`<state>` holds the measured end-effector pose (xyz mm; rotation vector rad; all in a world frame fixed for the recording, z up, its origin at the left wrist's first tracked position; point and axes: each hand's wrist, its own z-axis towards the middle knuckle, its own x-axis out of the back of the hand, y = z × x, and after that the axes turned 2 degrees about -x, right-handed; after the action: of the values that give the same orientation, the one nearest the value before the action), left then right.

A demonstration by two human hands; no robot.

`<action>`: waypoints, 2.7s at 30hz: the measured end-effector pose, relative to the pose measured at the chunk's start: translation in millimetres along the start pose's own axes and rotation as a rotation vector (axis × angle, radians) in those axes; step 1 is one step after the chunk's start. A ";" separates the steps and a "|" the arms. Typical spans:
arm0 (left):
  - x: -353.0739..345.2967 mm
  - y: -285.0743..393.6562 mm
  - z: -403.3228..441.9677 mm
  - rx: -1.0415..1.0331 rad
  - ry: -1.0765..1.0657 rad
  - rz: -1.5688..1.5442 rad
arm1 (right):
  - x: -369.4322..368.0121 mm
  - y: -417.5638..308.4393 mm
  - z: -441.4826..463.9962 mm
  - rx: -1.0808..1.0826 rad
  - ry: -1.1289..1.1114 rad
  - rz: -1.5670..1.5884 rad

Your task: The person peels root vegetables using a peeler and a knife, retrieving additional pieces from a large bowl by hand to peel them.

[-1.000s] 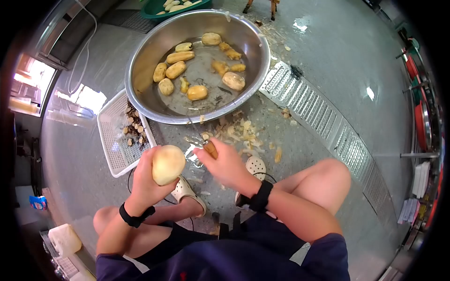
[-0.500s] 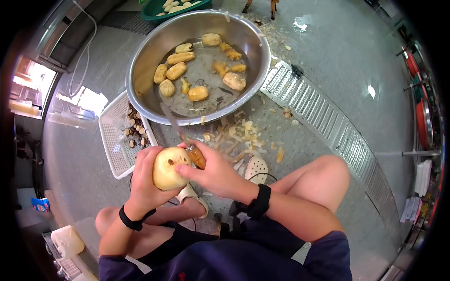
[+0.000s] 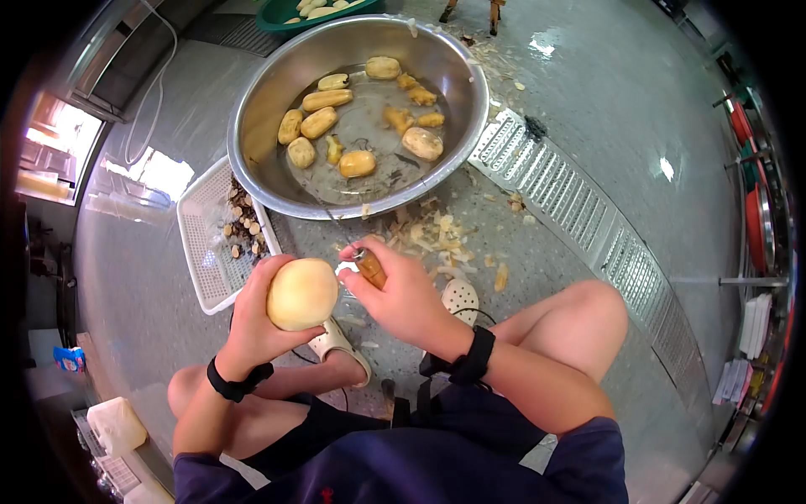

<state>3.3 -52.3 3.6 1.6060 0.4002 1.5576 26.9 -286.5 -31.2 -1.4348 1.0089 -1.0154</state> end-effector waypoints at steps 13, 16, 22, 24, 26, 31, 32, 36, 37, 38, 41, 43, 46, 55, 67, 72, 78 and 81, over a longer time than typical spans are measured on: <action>-12.3 12.8 -5.6 0.552 0.016 -1.195 | -5.9 -3.6 -7.2 -0.306 -0.133 0.476; -8.3 7.0 -4.7 0.615 0.004 -1.316 | -0.7 -14.9 -8.0 -0.051 -0.066 0.061; 0.3 -5.9 -2.1 0.583 0.023 -1.319 | 21.8 -6.7 -7.1 0.509 -0.086 -0.711; 6.4 -8.9 -2.8 0.569 -0.029 -1.316 | 22.2 -9.2 -9.3 0.525 -0.094 -0.744; 8.8 -12.5 -3.8 0.571 -0.062 -1.303 | 23.6 -12.4 -10.4 0.537 -0.115 -0.759; 13.6 -18.8 -2.2 0.586 -0.151 -1.236 | 29.1 -10.6 -7.4 0.487 -0.199 -0.801; 13.6 -19.0 -2.8 0.606 -0.154 -1.236 | 28.2 -5.8 -6.4 0.478 -0.139 -0.790; 10.0 -2.8 -6.7 0.554 -0.252 -1.234 | 44.4 22.0 17.3 0.301 0.028 -0.852; 7.6 0.5 -7.6 0.542 -0.222 -1.233 | 49.4 23.7 18.1 0.204 0.059 -0.888; 9.5 1.0 -5.5 0.558 -0.215 -1.223 | 48.3 24.1 13.4 0.160 0.103 -0.799; 17.2 -6.3 -0.3 0.562 -0.136 -1.223 | 37.8 13.5 10.1 0.171 0.108 -0.600; 21.9 -8.0 -0.9 0.577 -0.121 -1.218 | 25.3 -2.1 -10.8 0.244 0.013 -0.539; 20.2 -9.0 -1.1 0.541 -0.104 -1.204 | 15.8 -12.3 -19.3 0.429 -0.091 -0.615; 12.6 -24.5 -5.0 0.588 -0.160 -1.149 | 18.3 1.3 -12.7 0.505 -0.164 -0.685; 20.5 -16.9 -3.6 0.505 -0.135 -1.209 | 27.8 20.1 -17.7 0.040 0.061 -0.469; 13.4 -15.5 -3.2 0.485 -0.088 -1.215 | 12.6 -6.6 -26.7 0.421 -0.088 -0.585; 7.3 -18.6 -6.8 0.469 -0.128 -1.156 | 20.5 -5.9 -19.5 0.498 -0.185 -0.724; 8.0 -20.4 -6.6 0.492 -0.176 -1.209 | 20.4 10.4 -14.5 0.483 -0.081 -0.718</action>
<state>5.0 -32.1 -7.0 1.3362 1.4074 0.3940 18.1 -310.9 -39.1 -1.4204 0.1315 -1.5674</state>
